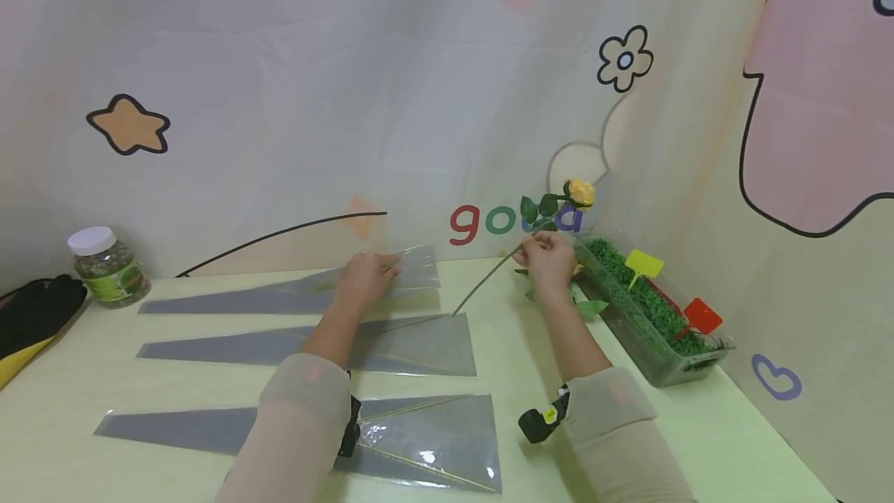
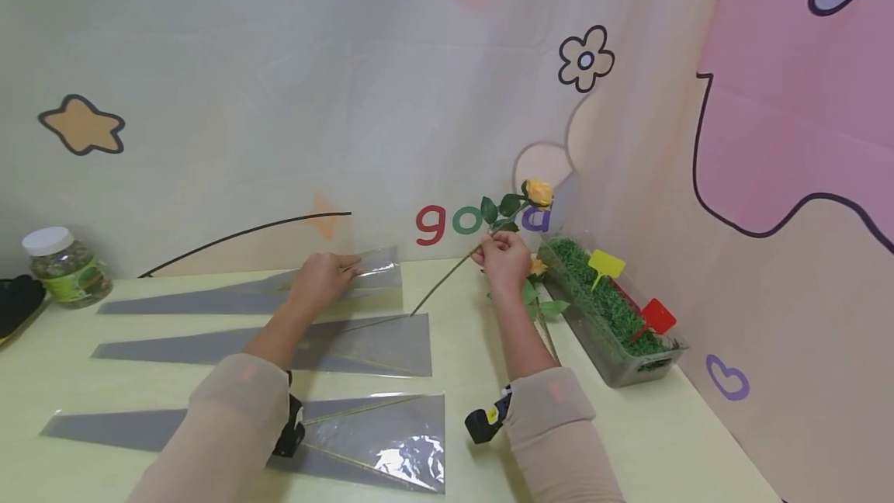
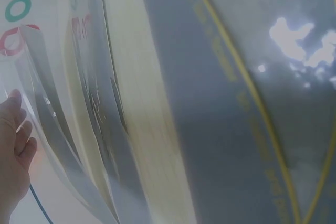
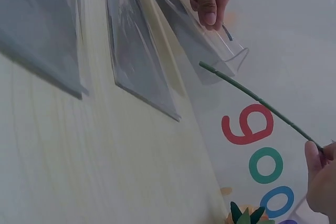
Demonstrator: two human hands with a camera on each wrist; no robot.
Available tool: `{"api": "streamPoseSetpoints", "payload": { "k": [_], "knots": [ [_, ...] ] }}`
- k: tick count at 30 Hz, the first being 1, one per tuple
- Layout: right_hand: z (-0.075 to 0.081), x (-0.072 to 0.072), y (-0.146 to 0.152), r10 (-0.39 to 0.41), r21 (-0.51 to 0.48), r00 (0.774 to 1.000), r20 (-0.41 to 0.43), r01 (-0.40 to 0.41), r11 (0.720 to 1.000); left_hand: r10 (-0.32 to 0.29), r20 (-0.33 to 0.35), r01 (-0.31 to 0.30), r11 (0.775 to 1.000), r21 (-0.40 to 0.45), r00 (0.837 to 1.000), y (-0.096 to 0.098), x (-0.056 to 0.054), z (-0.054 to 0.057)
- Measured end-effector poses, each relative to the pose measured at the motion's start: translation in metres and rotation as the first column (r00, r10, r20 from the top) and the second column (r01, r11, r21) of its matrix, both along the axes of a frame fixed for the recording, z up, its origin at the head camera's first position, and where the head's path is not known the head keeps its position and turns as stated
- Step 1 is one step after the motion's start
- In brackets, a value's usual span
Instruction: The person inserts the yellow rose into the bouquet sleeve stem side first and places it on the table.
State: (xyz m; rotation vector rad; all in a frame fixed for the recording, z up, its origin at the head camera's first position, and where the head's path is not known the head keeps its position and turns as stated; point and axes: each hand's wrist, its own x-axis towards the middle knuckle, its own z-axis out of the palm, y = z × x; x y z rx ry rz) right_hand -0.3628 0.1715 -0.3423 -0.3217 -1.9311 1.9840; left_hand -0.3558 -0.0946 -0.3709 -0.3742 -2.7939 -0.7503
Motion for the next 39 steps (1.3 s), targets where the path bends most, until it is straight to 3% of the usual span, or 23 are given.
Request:
{"api": "streamPoseSetpoints", "payload": {
  "k": [10,18,32,39],
  "knots": [
    [-0.002,-0.003,-0.006,-0.136,-0.096,0.982,-0.128,0.124,0.988,-0.012,-0.051,0.012,1.000,-0.008,0.999,0.001,0.000,-0.002],
    [-0.003,-0.004,-0.009,-0.224,-0.172,0.957,-0.184,0.193,0.966,-0.015,-0.031,0.015,1.000,0.020,0.999,-0.001,0.001,-0.004],
    [-0.010,-0.008,-0.034,-0.194,-0.255,0.962,-0.191,0.142,0.956,-0.014,-0.053,0.014,1.000,0.006,0.999,0.002,0.002,-0.001],
    [-0.013,-0.006,-0.046,-0.140,-0.238,0.979,-0.145,0.103,0.966,-0.017,-0.048,0.017,1.000,0.011,0.999,0.001,0.002,-0.002]
  ]
}}
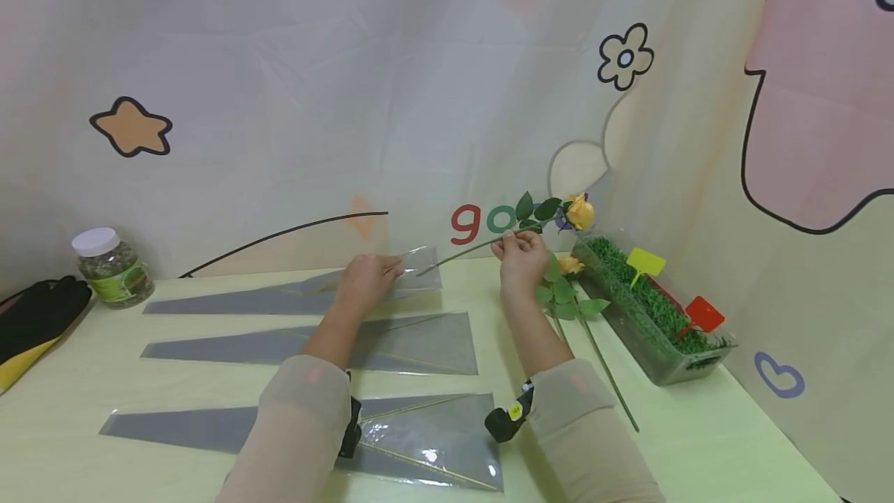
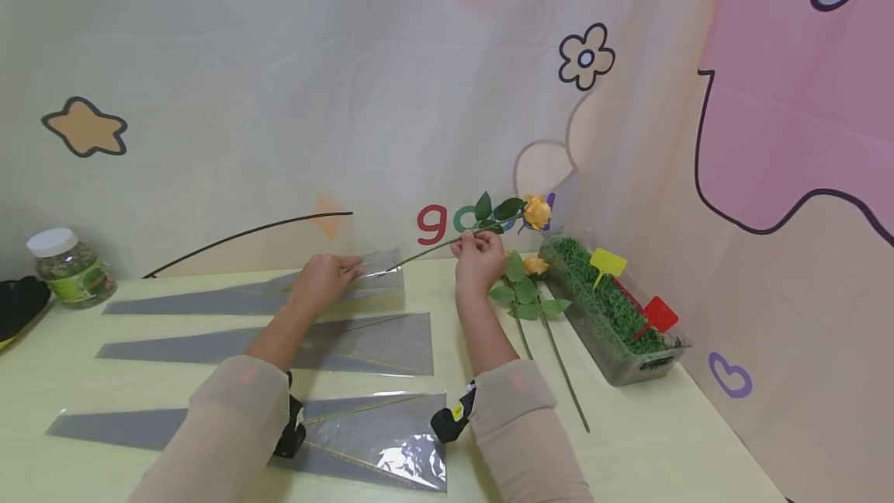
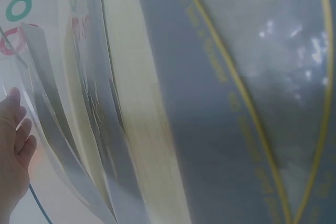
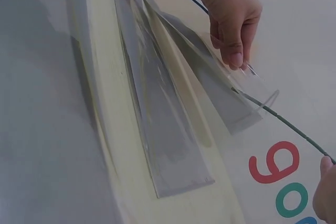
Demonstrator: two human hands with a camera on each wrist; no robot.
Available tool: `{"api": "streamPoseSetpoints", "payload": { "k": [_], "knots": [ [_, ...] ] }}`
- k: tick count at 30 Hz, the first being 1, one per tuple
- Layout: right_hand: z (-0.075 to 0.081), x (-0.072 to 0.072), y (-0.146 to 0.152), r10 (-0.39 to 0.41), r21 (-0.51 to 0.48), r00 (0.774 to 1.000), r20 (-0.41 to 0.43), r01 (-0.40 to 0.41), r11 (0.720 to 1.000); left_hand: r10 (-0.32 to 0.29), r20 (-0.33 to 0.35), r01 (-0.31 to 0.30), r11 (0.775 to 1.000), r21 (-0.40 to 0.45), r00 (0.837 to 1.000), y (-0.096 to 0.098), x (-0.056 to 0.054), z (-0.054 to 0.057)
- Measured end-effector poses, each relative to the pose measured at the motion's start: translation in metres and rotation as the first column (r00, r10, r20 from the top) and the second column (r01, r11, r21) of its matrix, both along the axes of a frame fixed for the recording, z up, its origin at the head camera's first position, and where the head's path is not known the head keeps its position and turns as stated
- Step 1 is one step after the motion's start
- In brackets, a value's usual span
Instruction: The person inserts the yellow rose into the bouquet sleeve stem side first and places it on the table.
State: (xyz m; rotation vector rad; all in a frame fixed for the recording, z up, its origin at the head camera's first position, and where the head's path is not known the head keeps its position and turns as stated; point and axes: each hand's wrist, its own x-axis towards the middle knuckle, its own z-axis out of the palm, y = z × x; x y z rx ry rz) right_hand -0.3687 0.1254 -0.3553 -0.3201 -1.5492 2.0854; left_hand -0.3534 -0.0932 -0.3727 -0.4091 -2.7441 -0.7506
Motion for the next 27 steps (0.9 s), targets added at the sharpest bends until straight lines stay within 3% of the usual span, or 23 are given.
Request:
{"api": "streamPoseSetpoints", "payload": {
  "k": [15,21,27],
  "knots": [
    [-0.005,0.003,-0.020,0.021,-0.039,1.000,0.021,-0.020,0.999,-0.006,-0.007,0.006,0.998,0.065,1.000,0.004,0.000,0.002],
    [-0.005,0.005,-0.028,0.038,-0.036,0.999,0.012,-0.038,0.999,-0.001,-0.014,0.002,0.999,0.053,1.000,0.005,0.000,0.003],
    [-0.007,0.005,-0.035,0.055,-0.008,0.998,0.005,-0.055,0.998,-0.017,-0.002,0.017,0.995,0.095,1.000,0.006,-0.001,0.001]
  ]
}}
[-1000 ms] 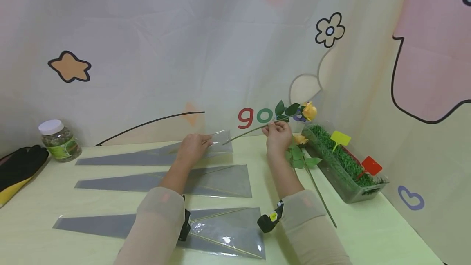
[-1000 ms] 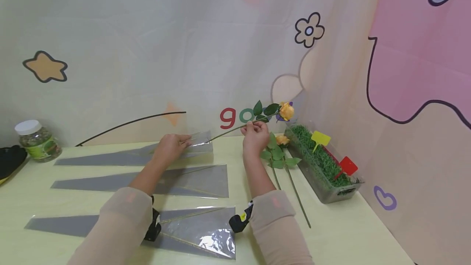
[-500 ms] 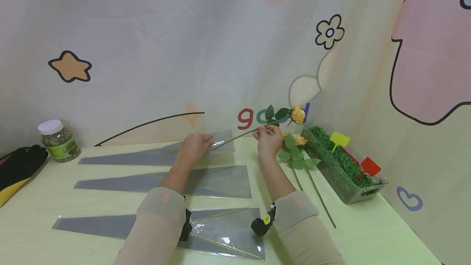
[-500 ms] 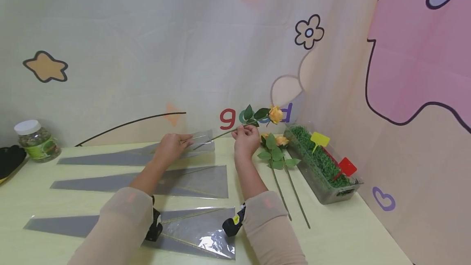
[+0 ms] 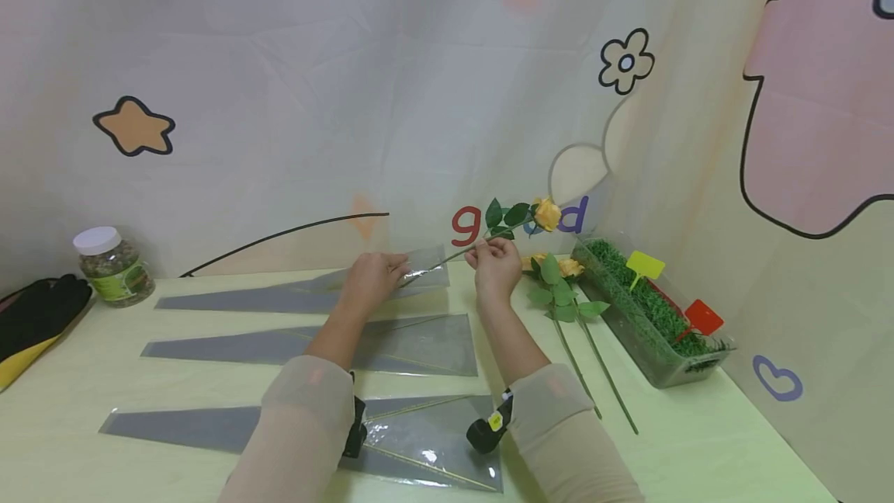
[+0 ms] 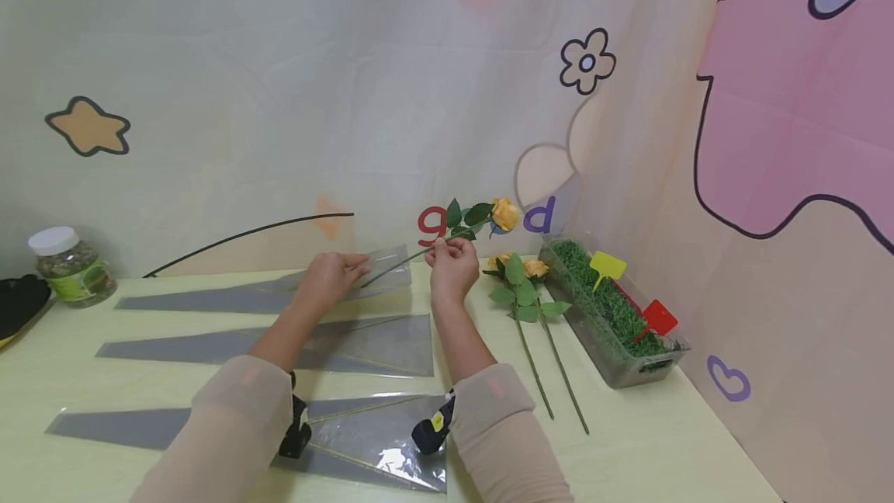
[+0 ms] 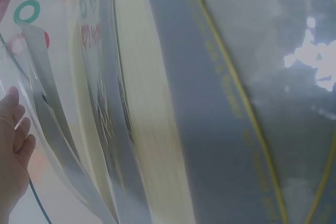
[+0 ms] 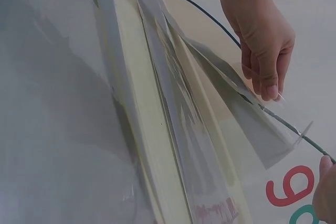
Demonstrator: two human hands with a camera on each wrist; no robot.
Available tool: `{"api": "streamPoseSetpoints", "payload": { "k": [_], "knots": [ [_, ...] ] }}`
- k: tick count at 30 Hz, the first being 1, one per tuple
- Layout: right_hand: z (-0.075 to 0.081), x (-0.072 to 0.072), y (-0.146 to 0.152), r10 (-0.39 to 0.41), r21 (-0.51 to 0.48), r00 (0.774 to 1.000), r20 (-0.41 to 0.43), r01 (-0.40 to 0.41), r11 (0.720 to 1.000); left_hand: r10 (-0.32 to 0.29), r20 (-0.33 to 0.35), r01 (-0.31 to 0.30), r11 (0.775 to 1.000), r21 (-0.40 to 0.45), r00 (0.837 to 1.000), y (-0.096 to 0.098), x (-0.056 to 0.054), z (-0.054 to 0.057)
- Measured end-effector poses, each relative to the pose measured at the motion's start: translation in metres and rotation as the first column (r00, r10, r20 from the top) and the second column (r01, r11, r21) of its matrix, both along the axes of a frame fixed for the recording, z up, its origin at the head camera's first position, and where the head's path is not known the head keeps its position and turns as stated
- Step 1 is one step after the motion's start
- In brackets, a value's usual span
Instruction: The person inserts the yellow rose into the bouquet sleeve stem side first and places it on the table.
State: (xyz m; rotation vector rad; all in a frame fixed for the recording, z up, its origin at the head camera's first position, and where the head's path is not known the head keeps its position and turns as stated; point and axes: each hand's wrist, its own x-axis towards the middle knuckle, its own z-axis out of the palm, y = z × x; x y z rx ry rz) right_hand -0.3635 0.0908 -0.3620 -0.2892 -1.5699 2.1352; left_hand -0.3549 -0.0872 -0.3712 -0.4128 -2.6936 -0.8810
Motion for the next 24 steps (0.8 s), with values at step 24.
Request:
{"api": "streamPoseSetpoints", "payload": {
  "k": [24],
  "knots": [
    [-0.0035,0.0011,-0.0099,0.082,-0.007,0.996,0.019,-0.082,0.997,0.004,-0.032,-0.004,1.000,-0.003,0.999,0.0036,0.0027,0.0043]
  ]
}}
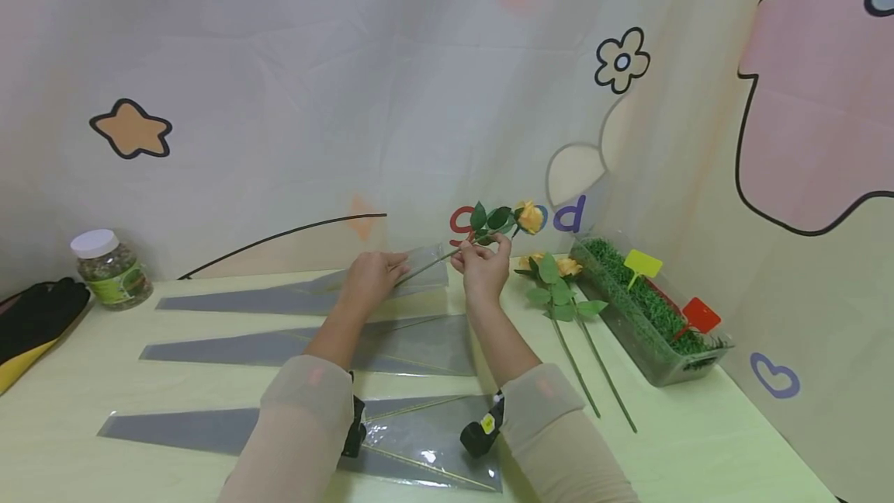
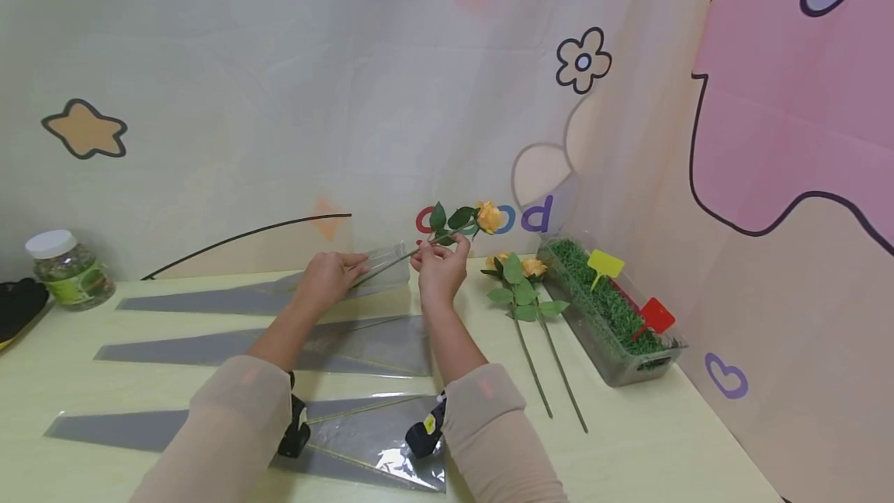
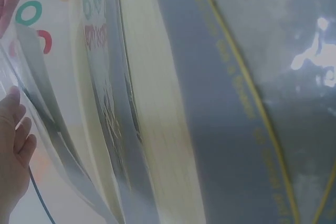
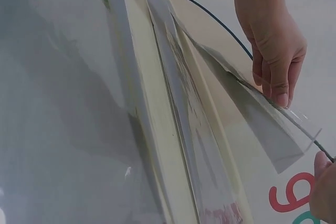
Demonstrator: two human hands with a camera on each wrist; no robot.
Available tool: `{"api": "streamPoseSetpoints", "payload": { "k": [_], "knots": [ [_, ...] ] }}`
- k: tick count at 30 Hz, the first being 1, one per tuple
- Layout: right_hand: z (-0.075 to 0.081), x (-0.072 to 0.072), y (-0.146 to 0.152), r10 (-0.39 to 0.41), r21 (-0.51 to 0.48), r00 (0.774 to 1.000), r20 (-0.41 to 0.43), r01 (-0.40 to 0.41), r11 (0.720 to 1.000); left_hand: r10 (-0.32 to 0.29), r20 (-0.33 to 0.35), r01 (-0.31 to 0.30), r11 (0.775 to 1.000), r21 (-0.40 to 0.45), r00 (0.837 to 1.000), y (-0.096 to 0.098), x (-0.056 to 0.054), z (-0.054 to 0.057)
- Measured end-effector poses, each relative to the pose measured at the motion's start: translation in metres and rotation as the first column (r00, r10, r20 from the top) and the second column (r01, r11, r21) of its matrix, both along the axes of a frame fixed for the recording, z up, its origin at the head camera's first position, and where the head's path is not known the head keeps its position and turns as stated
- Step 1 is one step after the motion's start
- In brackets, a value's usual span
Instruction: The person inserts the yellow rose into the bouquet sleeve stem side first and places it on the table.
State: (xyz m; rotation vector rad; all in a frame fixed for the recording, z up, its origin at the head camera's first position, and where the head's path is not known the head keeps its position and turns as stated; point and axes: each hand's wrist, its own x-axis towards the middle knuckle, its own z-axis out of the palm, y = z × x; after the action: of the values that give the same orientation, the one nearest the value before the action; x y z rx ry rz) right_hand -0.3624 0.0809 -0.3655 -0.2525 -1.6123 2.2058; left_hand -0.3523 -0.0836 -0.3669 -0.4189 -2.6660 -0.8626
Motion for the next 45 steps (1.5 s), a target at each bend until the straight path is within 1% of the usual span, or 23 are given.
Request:
{"api": "streamPoseSetpoints", "payload": {
  "k": [4,8,13,19,26,28,33,39,45],
  "knots": [
    [0.0004,0.0002,0.0009,0.022,0.011,1.000,0.012,-0.022,1.000,-0.002,0.002,0.002,1.000,0.004,1.000,0.0000,0.0004,-0.0004],
    [0.0023,0.0011,0.0019,0.022,0.009,1.000,0.015,-0.022,1.000,0.003,0.018,-0.003,1.000,0.003,1.000,0.0000,0.0005,-0.0003],
    [0.0046,0.0015,0.0019,0.006,0.000,1.000,0.006,-0.006,1.000,0.010,0.030,-0.009,1.000,-0.005,1.000,-0.0001,0.0005,0.0004],
    [0.0027,0.0017,0.0016,-0.019,0.018,1.000,0.018,0.019,1.000,0.004,0.037,-0.003,1.000,-0.028,0.999,0.0001,-0.0007,0.0003],
    [0.0010,0.0000,0.0006,-0.041,0.039,0.999,0.000,0.041,0.998,0.001,0.042,0.000,1.000,-0.006,0.999,-0.0008,0.0000,0.0008],
    [0.0013,0.0002,0.0004,-0.039,0.032,0.999,0.000,0.039,0.999,-0.004,0.040,0.004,1.000,-0.009,0.999,-0.0011,0.0001,0.0009],
    [0.0022,0.0008,0.0009,-0.024,-0.022,1.000,-0.002,0.024,0.999,-0.009,0.031,0.010,1.000,-0.019,0.999,-0.0010,-0.0002,0.0013],
    [0.0026,0.0008,0.0012,-0.016,-0.079,1.000,-0.001,0.015,0.997,-0.003,0.036,0.003,1.000,0.003,0.999,-0.0001,-0.0005,0.0022],
    [0.0001,-0.0012,0.0002,0.007,-0.096,1.000,0.018,-0.005,0.995,-0.007,0.047,0.007,1.000,0.007,0.999,0.0006,-0.0010,0.0014]
  ]
}}
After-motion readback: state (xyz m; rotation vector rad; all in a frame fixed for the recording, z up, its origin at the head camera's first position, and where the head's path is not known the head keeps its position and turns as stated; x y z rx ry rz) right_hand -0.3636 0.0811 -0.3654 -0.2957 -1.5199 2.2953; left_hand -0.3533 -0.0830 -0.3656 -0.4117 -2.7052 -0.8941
